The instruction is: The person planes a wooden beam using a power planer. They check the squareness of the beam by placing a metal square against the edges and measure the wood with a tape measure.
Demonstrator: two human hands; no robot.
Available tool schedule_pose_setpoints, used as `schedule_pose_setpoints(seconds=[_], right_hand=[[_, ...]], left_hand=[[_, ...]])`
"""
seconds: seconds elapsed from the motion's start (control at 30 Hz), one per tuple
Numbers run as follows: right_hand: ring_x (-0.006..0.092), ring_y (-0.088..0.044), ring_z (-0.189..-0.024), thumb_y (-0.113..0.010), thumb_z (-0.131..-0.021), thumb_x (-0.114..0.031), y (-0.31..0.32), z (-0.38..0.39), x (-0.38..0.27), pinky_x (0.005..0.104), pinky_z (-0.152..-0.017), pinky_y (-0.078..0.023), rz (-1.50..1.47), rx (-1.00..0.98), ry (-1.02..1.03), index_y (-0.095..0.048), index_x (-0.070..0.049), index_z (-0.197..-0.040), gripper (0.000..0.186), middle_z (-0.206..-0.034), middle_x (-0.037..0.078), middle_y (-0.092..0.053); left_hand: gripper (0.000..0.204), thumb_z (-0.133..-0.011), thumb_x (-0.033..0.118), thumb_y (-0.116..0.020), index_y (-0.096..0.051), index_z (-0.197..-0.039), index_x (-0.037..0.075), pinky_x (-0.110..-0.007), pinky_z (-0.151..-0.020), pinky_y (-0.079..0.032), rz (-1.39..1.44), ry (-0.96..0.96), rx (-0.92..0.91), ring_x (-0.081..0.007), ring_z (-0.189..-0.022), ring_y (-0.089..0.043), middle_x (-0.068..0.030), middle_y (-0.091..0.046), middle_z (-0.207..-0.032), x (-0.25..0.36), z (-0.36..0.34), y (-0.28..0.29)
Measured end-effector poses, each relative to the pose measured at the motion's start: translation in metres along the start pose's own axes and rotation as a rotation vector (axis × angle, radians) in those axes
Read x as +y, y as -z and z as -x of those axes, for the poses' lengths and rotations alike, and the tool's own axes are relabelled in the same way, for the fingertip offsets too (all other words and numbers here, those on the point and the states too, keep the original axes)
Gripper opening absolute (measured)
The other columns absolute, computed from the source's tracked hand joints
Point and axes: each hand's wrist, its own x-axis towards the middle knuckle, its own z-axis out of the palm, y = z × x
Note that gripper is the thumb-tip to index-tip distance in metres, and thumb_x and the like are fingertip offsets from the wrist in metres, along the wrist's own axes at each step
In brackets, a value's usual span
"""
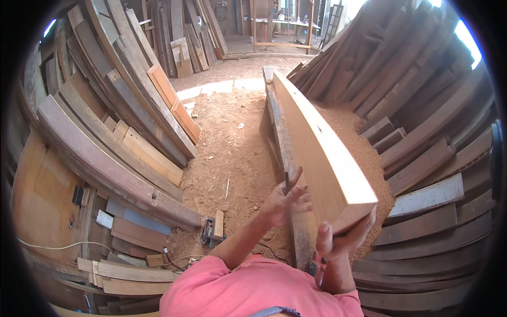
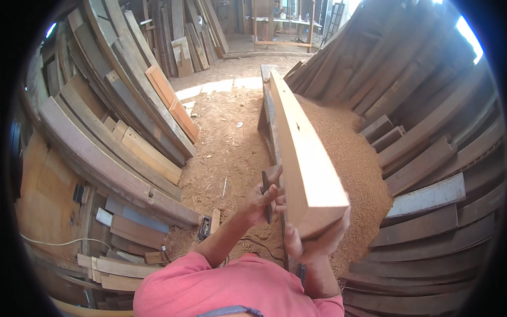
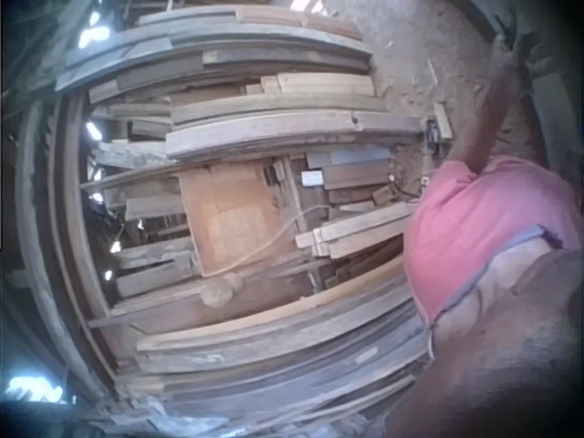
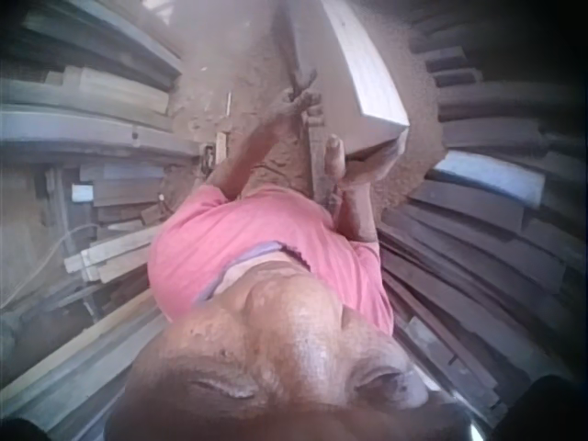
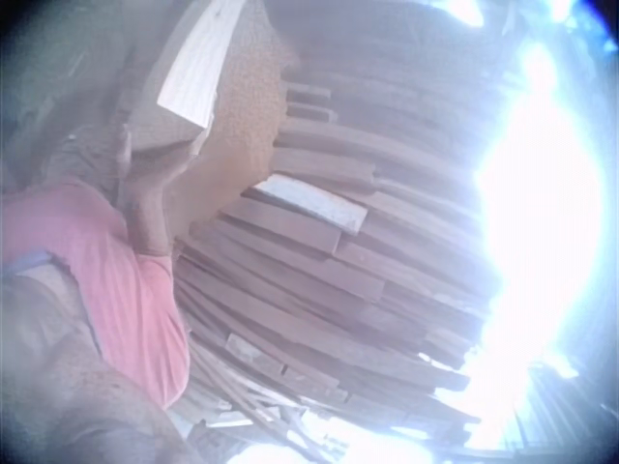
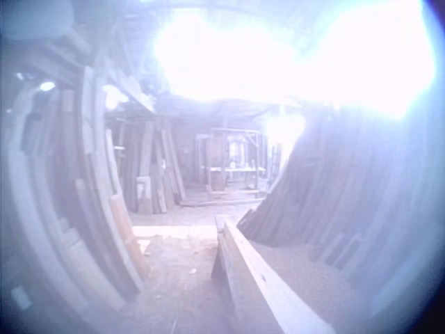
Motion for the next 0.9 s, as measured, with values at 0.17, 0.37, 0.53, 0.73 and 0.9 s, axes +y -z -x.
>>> schedule_pose_setpoints(seconds=[0.17, 0.37, 0.53, 0.73, 0.9], right_hand=[[0.0400, -0.048, -0.128, -0.074, -0.085, -0.041, 0.022, 0.076, 0.012, 0.0497, -0.108, -0.039, -0.035, -0.232, -0.149, -0.018, 0.017, -0.148, 0.102, -0.141, 0.032, -0.040], [0.0386, -0.049, -0.135, -0.081, -0.075, -0.044, 0.080, 0.099, 0.011, 0.0454, -0.112, -0.039, -0.223, -0.718, -0.816, -0.020, 0.009, -0.153, 0.112, -0.143, 0.030, -0.047], [0.0463, -0.064, -0.112, -0.078, -0.077, -0.043, 0.051, 0.117, 0.034, 0.0478, -0.100, -0.049, 0.291, -1.101, -1.099, -0.037, 0.007, -0.142, 0.092, -0.114, 0.032, -0.066], [0.0461, -0.066, -0.108, -0.079, -0.077, -0.039, 0.042, 0.201, 0.083, 0.0496, -0.095, -0.052, 0.498, -1.249, -1.208, -0.046, 0.010, -0.125, 0.077, -0.112, 0.033, -0.067], [0.0449, -0.066, -0.110, -0.078, -0.078, -0.035, 0.047, 0.275, 0.131, 0.0486, -0.096, -0.052, 0.624, -1.289, -1.212, -0.046, 0.011, -0.126, 0.074, -0.113, 0.033, -0.067]], left_hand=[[0.078, -0.096, 0.045, -0.066, -0.028, -0.158, 0.016, -0.032, -0.085, -0.056, 0.069, 0.173, 0.078, -0.0156, -0.107, -0.065, -0.0055, -0.063, -0.125, -0.024, 0.022, -0.003], [0.069, -0.092, 0.049, -0.071, -0.045, -0.145, 0.012, -0.026, -0.068, -0.053, -0.045, 0.307, 0.311, -0.0094, -0.080, -0.063, 0.0029, -0.064, -0.092, -0.090, 0.055, 0.045], [0.074, -0.090, 0.050, -0.073, -0.044, -0.146, 0.011, -0.028, -0.067, -0.051, -0.041, 0.260, 0.470, -0.0086, -0.078, -0.059, 0.0038, -0.062, -0.090, -0.174, 0.069, 0.086], [0.061, -0.097, 0.045, -0.066, -0.054, -0.134, -0.002, -0.042, -0.088, -0.054, -0.618, 0.498, 0.570, -0.0250, -0.104, -0.067, -0.0159, -0.069, -0.118, -0.250, 0.085, 0.180], [0.056, -0.099, 0.046, -0.060, -0.060, -0.123, -0.003, -0.045, -0.084, -0.053, -1.118, 0.689, 0.440, -0.0326, -0.096, -0.070, -0.0206, -0.072, -0.104, -0.233, 0.060, 0.152]])
